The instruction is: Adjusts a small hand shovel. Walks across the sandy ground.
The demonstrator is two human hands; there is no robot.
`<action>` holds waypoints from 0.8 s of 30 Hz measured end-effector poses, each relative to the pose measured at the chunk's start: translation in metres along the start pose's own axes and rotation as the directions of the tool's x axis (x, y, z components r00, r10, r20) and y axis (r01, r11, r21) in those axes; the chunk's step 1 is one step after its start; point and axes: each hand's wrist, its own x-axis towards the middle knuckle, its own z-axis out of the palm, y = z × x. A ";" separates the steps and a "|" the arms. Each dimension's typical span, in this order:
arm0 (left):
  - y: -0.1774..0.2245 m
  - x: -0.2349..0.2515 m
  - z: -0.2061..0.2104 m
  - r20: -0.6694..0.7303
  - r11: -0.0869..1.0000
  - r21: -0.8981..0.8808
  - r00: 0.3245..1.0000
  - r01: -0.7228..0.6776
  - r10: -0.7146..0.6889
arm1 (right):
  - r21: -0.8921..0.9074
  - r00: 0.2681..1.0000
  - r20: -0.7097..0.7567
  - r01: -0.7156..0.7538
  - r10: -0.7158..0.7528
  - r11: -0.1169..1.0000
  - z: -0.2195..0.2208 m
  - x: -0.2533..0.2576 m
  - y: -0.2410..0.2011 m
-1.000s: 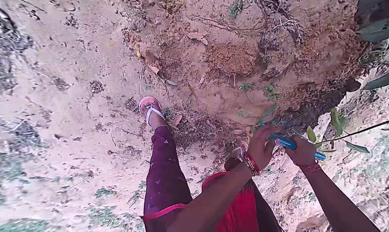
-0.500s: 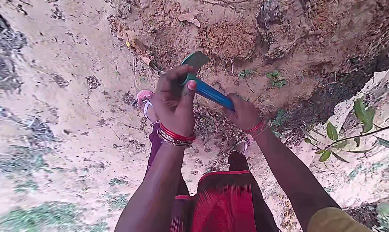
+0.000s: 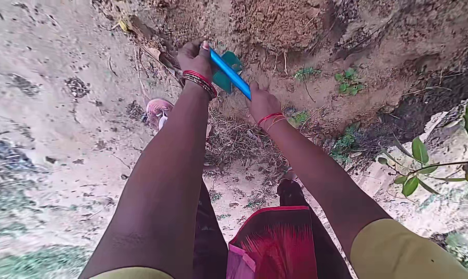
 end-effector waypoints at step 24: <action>0.087 -0.332 0.208 0.485 0.893 -0.438 0.863 0.103 0.139 | -0.358 0.838 -0.533 -0.102 -0.114 0.928 -0.160 -0.259 0.324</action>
